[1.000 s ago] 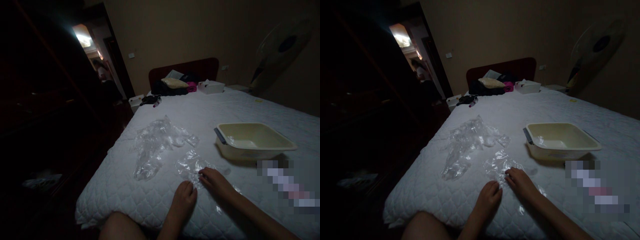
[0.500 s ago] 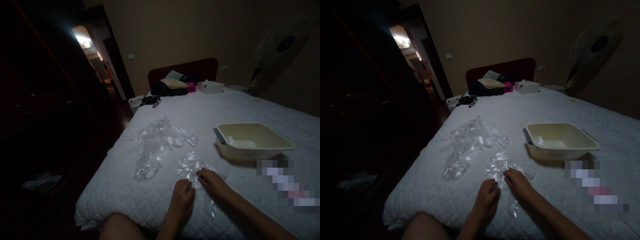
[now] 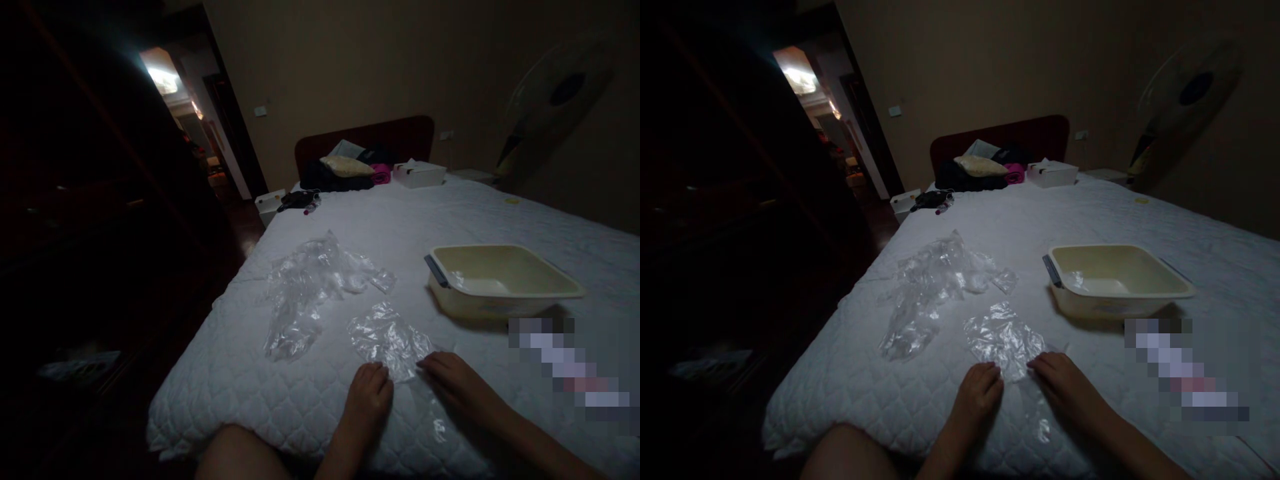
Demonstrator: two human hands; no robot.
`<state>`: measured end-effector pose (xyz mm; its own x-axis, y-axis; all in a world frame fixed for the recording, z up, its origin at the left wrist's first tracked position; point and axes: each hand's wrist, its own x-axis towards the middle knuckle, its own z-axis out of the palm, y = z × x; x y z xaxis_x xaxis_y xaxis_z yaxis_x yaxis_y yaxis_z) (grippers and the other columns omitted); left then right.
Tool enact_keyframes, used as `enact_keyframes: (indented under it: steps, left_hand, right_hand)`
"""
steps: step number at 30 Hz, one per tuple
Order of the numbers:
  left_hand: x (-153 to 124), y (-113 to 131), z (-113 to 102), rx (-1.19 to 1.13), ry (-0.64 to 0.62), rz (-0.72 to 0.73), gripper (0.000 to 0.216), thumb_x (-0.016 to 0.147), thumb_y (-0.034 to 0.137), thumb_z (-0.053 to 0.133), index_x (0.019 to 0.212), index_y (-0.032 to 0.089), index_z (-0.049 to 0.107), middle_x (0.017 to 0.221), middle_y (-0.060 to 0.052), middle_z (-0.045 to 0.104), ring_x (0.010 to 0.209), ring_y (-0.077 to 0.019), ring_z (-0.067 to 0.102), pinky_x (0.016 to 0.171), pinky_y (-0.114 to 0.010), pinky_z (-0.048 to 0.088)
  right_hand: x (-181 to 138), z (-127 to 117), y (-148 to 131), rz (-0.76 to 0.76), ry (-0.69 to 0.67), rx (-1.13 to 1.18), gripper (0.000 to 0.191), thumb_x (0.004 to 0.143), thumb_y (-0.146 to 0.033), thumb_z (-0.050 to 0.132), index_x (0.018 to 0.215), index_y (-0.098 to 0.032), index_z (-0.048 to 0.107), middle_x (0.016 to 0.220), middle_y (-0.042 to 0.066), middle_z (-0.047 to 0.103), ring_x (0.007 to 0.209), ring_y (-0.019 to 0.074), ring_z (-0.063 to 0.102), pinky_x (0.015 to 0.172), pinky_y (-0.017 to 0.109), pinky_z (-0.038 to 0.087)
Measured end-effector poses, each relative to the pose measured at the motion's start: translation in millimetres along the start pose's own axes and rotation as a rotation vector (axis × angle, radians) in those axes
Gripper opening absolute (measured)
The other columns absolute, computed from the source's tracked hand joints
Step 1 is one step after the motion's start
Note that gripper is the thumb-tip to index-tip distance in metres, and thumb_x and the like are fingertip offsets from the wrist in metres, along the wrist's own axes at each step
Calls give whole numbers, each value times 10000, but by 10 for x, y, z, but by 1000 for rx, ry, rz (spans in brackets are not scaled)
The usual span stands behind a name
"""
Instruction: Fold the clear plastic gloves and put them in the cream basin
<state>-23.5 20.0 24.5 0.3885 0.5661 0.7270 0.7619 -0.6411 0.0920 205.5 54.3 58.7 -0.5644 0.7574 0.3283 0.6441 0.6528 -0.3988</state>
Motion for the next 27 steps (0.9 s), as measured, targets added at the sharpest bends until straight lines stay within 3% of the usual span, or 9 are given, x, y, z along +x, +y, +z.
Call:
enact_keyframes:
  steps: [4,11,18,22,27]
  left_hand:
    - [3,2,-30,-22,-15,17,172,885,135,428,864,161,596,923,-55,652,925,-185,594,815,-371,503]
    - [22,109,5,19,-71,-5,268,842,150,427,1075,121,557,1060,-105,628,1029,-215,556,918,-413,443]
    - [11,130,224,81,-111,79,204,884,132,409,983,152,586,1010,-74,651,1004,-175,570,922,-384,429]
    - [-4,110,186,58,-46,124,204,892,147,402,931,156,602,993,-71,658,976,-180,585,883,-380,453]
    - [-20,87,146,60,-84,150,183,884,148,424,954,150,593,986,-77,662,975,-165,588,877,-354,465]
  right_hand:
    - [-192,29,3,-86,25,-48,284,846,-195,462,1090,-232,602,1004,91,650,907,202,600,784,343,493]
    - [-335,177,54,-171,73,-200,371,853,-144,442,1185,-270,551,1100,94,639,980,226,595,815,407,490]
    - [-305,194,93,-221,92,-207,352,874,-153,431,1190,-255,548,1070,89,661,948,210,618,796,390,498]
    - [-326,197,101,-234,48,-217,368,868,-153,452,1213,-257,526,1112,83,646,980,212,607,832,408,480]
    - [-347,172,55,-262,51,-187,349,843,-122,457,1142,-260,571,1070,78,663,953,206,613,828,406,473]
